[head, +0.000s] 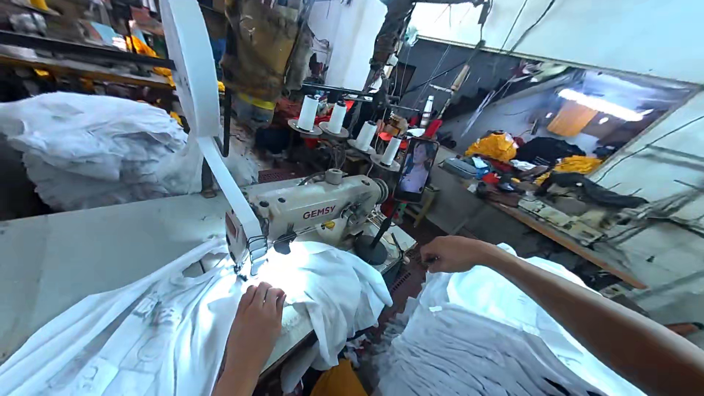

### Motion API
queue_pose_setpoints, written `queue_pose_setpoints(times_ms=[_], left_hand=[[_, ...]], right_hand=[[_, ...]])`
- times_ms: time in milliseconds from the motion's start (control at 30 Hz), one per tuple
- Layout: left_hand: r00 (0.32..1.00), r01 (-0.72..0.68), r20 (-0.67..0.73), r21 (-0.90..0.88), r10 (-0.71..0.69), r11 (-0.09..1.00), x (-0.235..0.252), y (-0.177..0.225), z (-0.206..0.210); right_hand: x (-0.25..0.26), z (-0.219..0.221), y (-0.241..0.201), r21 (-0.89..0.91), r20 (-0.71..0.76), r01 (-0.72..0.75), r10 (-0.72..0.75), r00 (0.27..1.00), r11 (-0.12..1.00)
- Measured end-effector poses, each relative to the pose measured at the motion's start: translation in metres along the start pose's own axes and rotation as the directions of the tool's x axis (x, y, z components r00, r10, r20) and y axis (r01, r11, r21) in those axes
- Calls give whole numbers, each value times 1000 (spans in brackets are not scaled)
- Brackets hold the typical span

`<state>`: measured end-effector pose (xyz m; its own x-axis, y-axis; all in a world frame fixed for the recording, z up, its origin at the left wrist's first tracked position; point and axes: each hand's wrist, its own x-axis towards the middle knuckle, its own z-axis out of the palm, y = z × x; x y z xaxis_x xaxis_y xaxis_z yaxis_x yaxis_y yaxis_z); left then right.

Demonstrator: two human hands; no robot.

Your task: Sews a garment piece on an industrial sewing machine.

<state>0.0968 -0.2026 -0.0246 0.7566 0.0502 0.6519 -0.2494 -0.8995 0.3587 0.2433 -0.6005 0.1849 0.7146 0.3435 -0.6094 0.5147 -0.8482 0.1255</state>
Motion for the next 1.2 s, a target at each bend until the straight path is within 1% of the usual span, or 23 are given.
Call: queue_pose_setpoints(times_ms=[33, 100, 167, 200, 300, 400, 500, 600, 700, 800, 833, 933, 1000, 1033, 1100, 1167, 1200], left_hand=[[1000, 8, 18, 9, -8, 1000, -1, 0, 0], [999, 26, 44, 4, -27, 1000, -1, 0, 1], [998, 34, 62, -5, -34, 999, -1, 0, 1], [997, 32, 63, -9, -32, 999, -2, 0, -1], [996, 43, 80, -13, -42, 999, -4, -2, -4], [997, 33, 70, -5, -33, 999, -3, -2, -4], [998, 11, 59, 0, -11, 1000, -4, -2, -3], [999, -14, 45, -5, 14, 1000, -4, -4, -2], [999, -33, 27, 16, 33, 999, -4, -4, 0], [999, -41, 25, 29, 40, 999, -4, -3, 1], [999, -38, 26, 32, 38, 999, -5, -3, 1], [999, -27, 23, 33, 26, 999, -5, -4, 2], [1000, -23, 13, 33, 22, 999, -4, -4, 3], [1000, -19, 9, 35, 19, 999, -4, -4, 4], [1000, -15, 9, 39, 15, 999, -4, -4, 4], [1000, -16, 1, 31, 16, 999, -4, -5, 5], [1000, -11, 3, 25, 11, 1000, -4, -5, 4]], right_hand=[[2, 7, -2, 20, -24, -5, 6, 1000, 1000], [9, 20, -21, 91, -126, 101, -89, 988, 991], [19, 27, -56, 131, -252, 247, -208, 945, 960], [26, 29, -77, 116, -312, 306, -258, 914, 945], [48, 33, -141, 51, -412, 416, -360, 837, 908], [67, 32, -189, 1, -437, 474, -426, 792, 880], [79, 24, -222, -61, -414, 444, -427, 804, 894], [91, 19, -241, -92, -408, 424, -422, 809, 901], [100, 17, -251, -134, -410, 434, -449, 794, 891], [104, 20, -252, -199, -449, 458, -496, 743, 867], [103, 20, -251, -213, -449, 459, -504, 738, 863], [93, 16, -238, -222, -424, 447, -499, 756, 867], [81, 15, -219, -216, -398, 426, -478, 783, 878], [74, 15, -205, -212, -377, 406, -458, 805, 889], [58, 12, -165, -188, -290, 346, -389, 875, 919], [42, 5, -103, -138, -137, 275, -293, 946, 952], [35, 1, -64, -113, -42, 232, -238, 970, 966]])
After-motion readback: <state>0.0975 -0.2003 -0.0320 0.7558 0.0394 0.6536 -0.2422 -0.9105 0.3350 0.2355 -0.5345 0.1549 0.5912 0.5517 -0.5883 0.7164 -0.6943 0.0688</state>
